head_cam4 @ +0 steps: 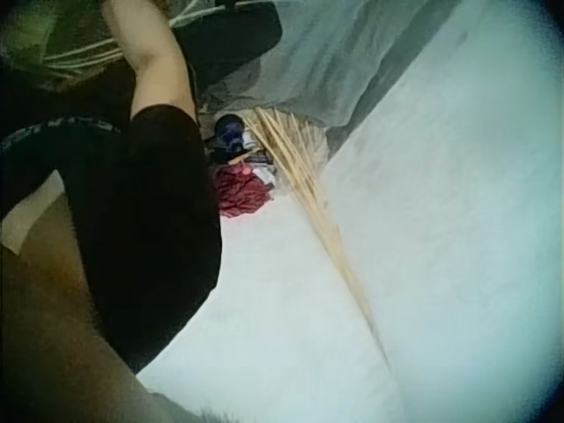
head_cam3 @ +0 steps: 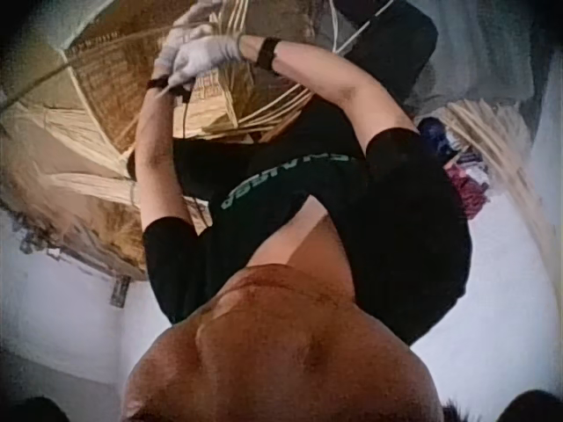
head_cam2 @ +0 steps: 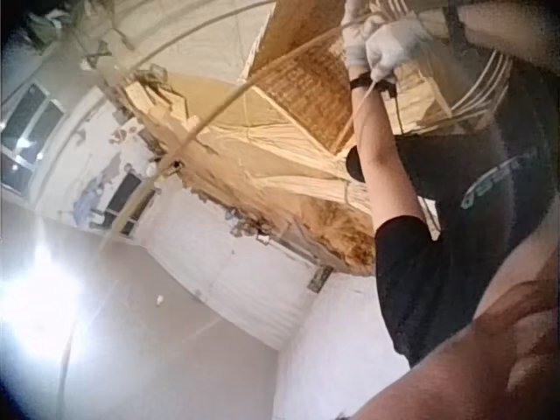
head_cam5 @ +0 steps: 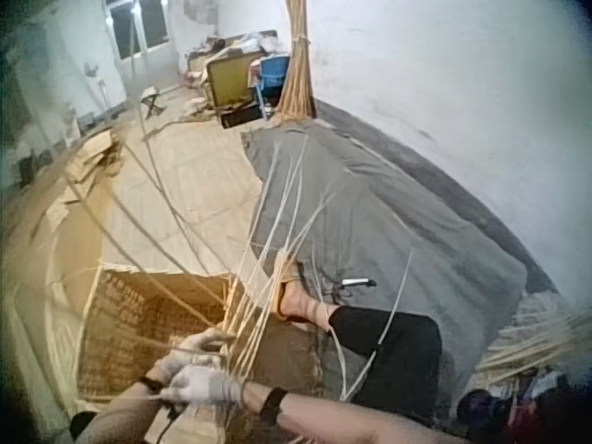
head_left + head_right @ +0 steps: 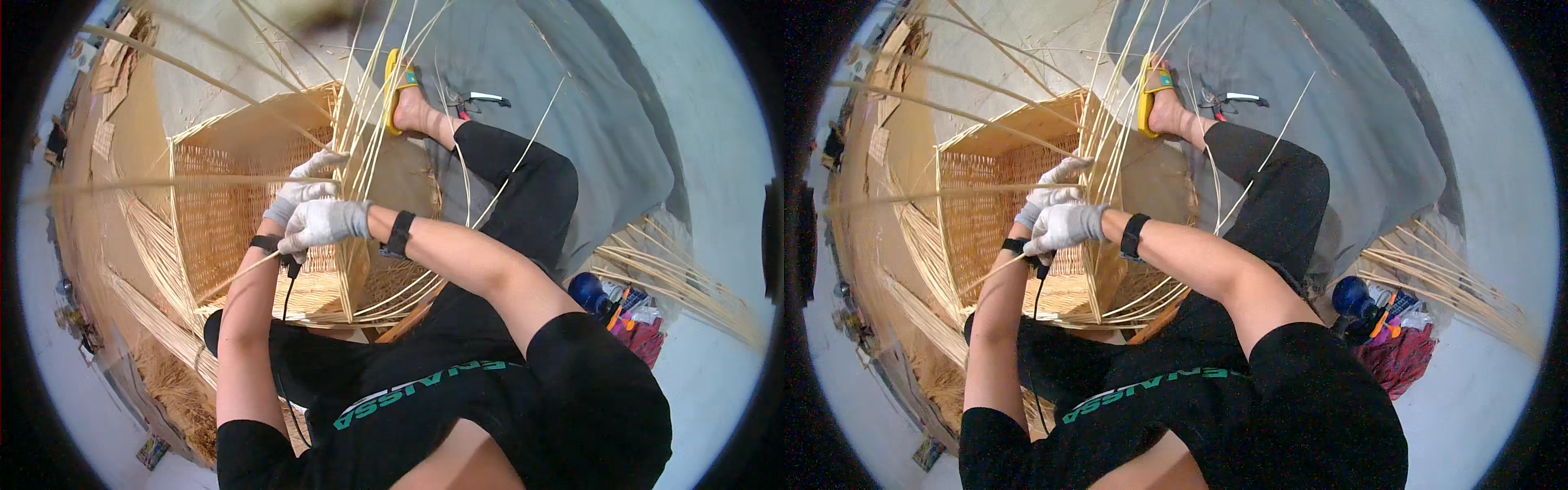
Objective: Weave the top edge of a square wicker basket using long flexible rods.
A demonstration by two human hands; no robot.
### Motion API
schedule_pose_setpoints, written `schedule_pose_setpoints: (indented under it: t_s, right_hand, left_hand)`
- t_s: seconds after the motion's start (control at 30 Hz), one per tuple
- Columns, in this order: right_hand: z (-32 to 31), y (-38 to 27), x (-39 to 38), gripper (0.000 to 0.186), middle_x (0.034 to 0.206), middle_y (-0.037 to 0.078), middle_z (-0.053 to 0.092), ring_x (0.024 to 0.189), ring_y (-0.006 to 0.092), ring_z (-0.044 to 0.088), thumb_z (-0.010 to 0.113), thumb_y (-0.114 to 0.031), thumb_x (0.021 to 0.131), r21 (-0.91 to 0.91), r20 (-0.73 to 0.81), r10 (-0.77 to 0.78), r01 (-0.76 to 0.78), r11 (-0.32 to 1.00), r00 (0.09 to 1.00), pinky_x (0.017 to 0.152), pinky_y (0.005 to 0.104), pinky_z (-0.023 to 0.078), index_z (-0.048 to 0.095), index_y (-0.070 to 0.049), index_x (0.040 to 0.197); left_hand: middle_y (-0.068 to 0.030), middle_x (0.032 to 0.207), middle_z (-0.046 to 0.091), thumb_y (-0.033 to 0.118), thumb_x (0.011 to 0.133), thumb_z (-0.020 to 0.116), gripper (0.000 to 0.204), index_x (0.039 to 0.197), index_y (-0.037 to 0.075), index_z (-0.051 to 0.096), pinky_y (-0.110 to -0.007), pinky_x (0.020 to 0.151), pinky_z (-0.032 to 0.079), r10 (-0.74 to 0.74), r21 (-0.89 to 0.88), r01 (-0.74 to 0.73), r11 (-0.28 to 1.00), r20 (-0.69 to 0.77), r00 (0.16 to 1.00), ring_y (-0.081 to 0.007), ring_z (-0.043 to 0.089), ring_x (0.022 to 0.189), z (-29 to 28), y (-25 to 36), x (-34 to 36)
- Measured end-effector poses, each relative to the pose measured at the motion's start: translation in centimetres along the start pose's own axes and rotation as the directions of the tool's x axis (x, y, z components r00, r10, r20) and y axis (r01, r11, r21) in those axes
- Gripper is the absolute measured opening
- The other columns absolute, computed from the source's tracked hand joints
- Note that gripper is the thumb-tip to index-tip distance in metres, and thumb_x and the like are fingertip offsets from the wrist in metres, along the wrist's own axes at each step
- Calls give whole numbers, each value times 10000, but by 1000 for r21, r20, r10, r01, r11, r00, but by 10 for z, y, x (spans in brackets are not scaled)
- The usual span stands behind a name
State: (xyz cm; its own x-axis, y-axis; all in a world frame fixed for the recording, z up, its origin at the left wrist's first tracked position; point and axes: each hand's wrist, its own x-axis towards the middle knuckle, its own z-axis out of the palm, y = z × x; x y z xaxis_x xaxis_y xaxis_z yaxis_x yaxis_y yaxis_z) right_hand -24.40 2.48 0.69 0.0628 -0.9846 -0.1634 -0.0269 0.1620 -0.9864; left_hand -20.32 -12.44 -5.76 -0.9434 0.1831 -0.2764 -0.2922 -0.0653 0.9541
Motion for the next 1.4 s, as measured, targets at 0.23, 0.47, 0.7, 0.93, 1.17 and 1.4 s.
schedule_pose_setpoints:
  t_s: [0.23,0.47,0.7,0.93,1.17,1.4]
  right_hand:
    - [8,5,-55,304,949,58,712,841,173,682,677,-363,908,-478,-751,-381,-45,877,538,807,333,553,681,-75,1006]
    - [-48,34,-24,677,1031,142,675,945,286,667,894,-329,643,-633,-721,-538,-98,768,436,884,366,535,581,-77,1187]
    - [-144,-65,-35,351,1032,178,700,935,331,694,656,-234,896,-628,-368,-260,-33,777,893,785,423,548,637,-61,1201]
    - [-177,66,-32,125,974,114,697,1008,238,684,685,-77,891,150,-859,-108,449,881,501,888,354,556,608,-26,975]
    - [-206,45,-12,568,943,165,721,901,339,679,501,-602,919,-749,-646,-203,-560,354,736,802,481,506,703,-74,970]
    - [-182,47,-33,390,836,139,686,829,316,661,683,-412,852,-615,-783,-377,-523,589,496,826,426,491,636,-52,992]
  left_hand:
    - [-110,1360,574,641,950,506,745,1359,19,546,-334,1069,415,-8,33,12,999,-132,991,-195,522,1248,4,-1,-2]
    - [-89,1087,688,460,999,559,473,1171,31,661,-304,948,485,-211,-152,169,974,-328,921,-179,628,1048,-8,0,3]
    - [-32,1021,677,358,914,714,394,1148,48,648,-293,894,505,213,142,-176,974,-323,922,-122,615,978,26,19,3]
    - [-69,1135,640,103,862,769,453,1273,50,588,-315,915,530,124,44,-118,992,-487,865,-165,623,1046,40,35,20]
    - [-92,1139,668,116,868,763,241,1089,27,719,-341,943,519,195,352,-56,934,-372,908,-202,629,1062,22,29,18]
    - [-78,1160,680,271,832,810,349,1094,53,738,-375,982,487,162,302,-51,952,-356,920,-209,600,1136,6,23,17]
